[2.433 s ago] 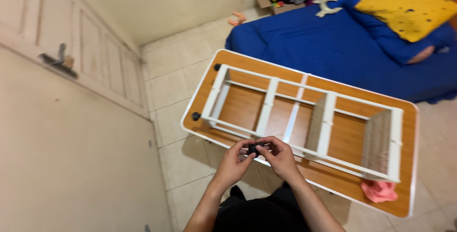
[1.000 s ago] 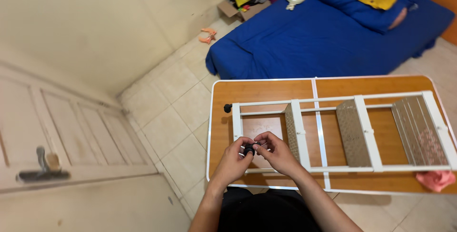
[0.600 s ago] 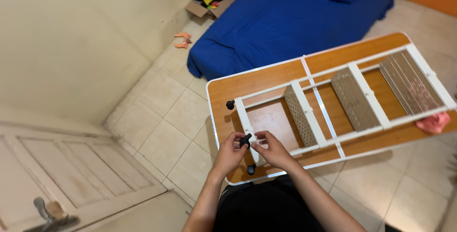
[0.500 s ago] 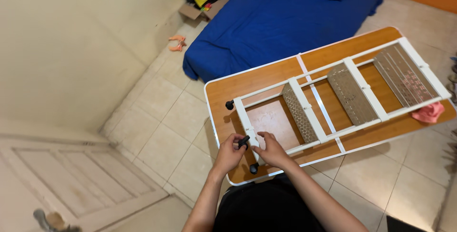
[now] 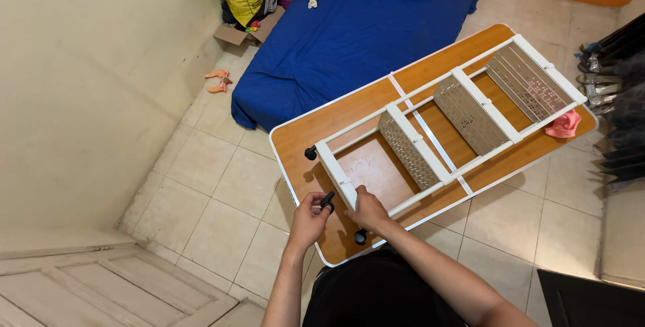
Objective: The person attaches black caster wheels to the corners of a white plastic shelving unit using a pink cloth to grip the parts. They wipe the frame and install each wheel one at a time, then flip the unit to check the underside.
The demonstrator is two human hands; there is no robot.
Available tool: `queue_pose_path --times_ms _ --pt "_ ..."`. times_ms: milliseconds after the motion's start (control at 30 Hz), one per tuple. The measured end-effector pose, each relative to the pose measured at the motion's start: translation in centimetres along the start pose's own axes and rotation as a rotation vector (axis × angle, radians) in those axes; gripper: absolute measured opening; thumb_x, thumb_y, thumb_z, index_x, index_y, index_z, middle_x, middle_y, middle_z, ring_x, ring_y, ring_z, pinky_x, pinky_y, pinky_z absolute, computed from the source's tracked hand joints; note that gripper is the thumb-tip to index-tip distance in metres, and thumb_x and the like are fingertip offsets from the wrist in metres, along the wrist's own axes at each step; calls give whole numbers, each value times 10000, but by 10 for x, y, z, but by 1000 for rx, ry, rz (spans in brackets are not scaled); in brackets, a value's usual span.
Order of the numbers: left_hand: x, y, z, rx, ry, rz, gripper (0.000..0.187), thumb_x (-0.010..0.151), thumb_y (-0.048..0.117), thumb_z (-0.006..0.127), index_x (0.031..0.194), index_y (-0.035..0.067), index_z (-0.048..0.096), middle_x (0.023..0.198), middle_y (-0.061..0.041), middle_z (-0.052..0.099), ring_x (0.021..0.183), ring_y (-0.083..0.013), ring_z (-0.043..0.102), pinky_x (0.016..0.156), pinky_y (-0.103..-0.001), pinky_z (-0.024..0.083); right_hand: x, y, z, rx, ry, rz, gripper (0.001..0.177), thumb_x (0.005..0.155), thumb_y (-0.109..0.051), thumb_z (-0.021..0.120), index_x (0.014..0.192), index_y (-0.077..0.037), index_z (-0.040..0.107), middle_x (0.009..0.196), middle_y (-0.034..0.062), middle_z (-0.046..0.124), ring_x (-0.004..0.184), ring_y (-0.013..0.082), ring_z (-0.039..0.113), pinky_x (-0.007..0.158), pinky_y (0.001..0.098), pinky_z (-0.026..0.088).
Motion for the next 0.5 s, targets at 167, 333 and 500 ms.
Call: queue_pose_path --times_ms 167,333,500 --pt "3 3 -1 14 29 19 315 880 88 700 1187 39 650 1068 -88 746 770 -147 731 664 -288 573 -1 5 -13 20 268 -222 578 780 -153 796 1245 75 539 893 288 713 870 429 722 788 469 575" --pt "7 0 0 -15 83 32 294 886 86 696 1171 35 646 1041 -95 745 788 -146 731 670 -285 565 -15 -5 -51 95 285 -225 544 756 -148 783 1208 63 565 850 281 717 828 393 740 775 446 574" --pt "10 -1 6 -8 105 21 307 882 90 695 1179 34 640 1051 -87 727 771 -160 707 649 -291 547 -47 -25 -92 119 312 -247 492 748 -146 797 1152 46 593 902 256 735 870 367 742 813 433 564"
Point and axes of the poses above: each hand's wrist, its own x-axis towards the middle knuckle, its own z-axis out of the palm, y = z × x, the point moved 3 cm from there along x, towards the middle knuckle
